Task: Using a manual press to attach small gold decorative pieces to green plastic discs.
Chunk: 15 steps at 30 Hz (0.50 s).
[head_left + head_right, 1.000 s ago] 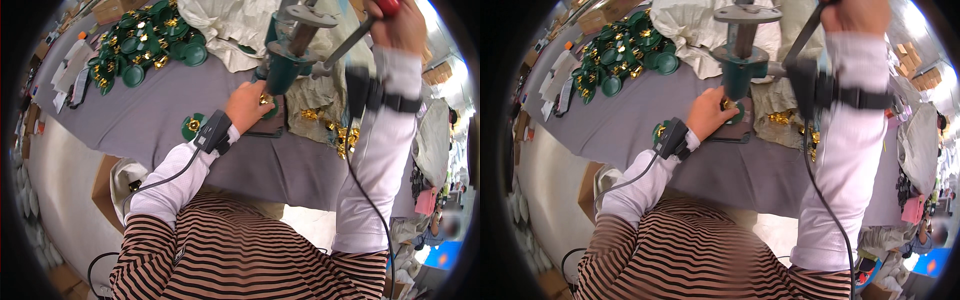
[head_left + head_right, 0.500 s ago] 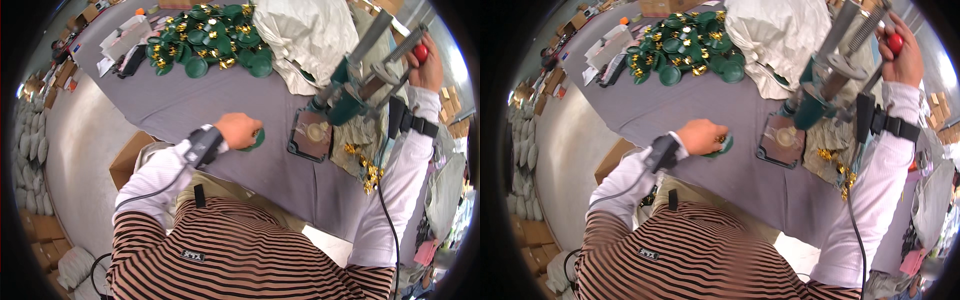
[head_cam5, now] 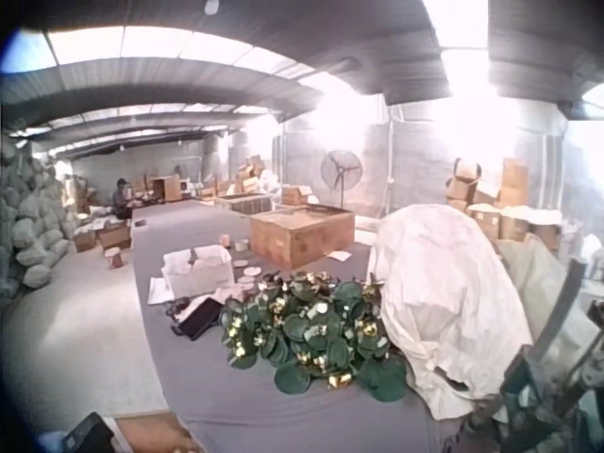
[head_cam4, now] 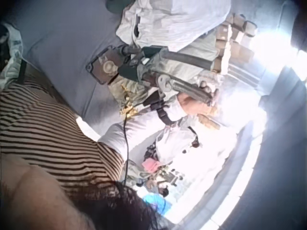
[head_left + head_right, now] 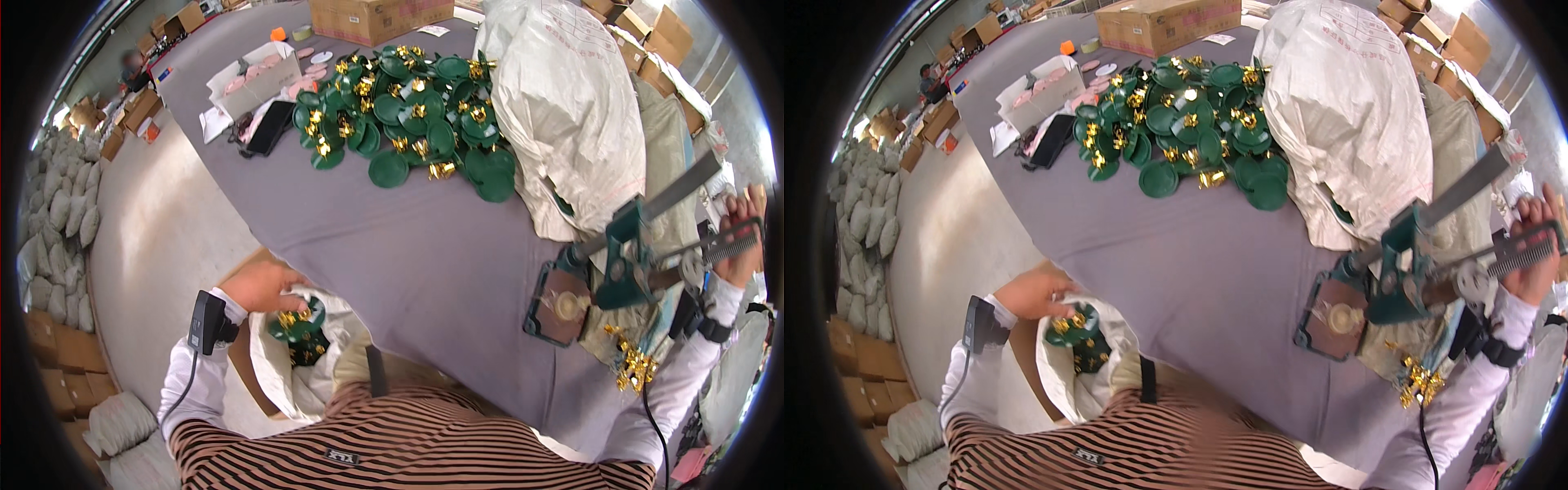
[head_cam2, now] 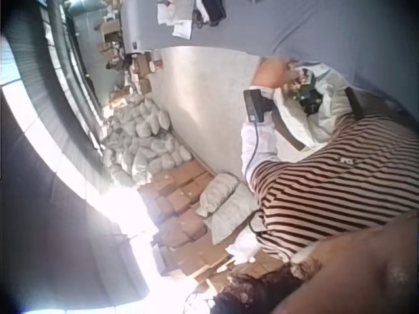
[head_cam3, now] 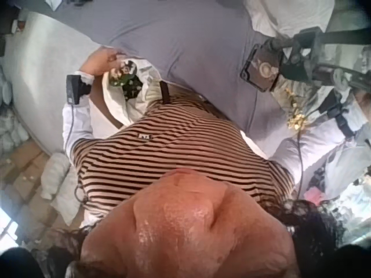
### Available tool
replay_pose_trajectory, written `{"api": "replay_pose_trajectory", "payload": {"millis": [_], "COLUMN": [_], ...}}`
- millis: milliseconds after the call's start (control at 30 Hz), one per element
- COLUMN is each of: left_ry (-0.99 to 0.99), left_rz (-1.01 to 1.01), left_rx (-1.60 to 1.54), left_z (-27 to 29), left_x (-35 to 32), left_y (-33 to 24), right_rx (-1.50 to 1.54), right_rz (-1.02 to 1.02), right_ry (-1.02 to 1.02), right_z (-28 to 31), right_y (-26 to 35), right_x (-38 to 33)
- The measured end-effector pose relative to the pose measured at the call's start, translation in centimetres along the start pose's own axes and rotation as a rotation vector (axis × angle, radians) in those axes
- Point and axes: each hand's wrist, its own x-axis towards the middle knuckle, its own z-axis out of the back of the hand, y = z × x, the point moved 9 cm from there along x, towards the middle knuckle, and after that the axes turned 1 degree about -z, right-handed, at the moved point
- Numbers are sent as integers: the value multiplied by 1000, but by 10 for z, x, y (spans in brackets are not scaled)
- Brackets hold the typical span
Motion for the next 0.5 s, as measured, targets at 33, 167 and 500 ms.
{"api": "replay_pose_trajectory", "payload": {"millis": [33, 167, 500], "left_ry": [-221, -954, -1075], "left_rz": [-83, -280, -216], "left_rx": [-38, -277, -581], "left_z": [33, 182, 335], "left_x": [17, 76, 300], "left_y": [3, -8, 62], "right_rx": [-212, 103, 62], "right_rz": [109, -121, 6], "right_ry": [-86, 339, 323], "right_z": [2, 10, 17], "right_y": [2, -10, 24], "right_x": [-10, 4, -20]}}
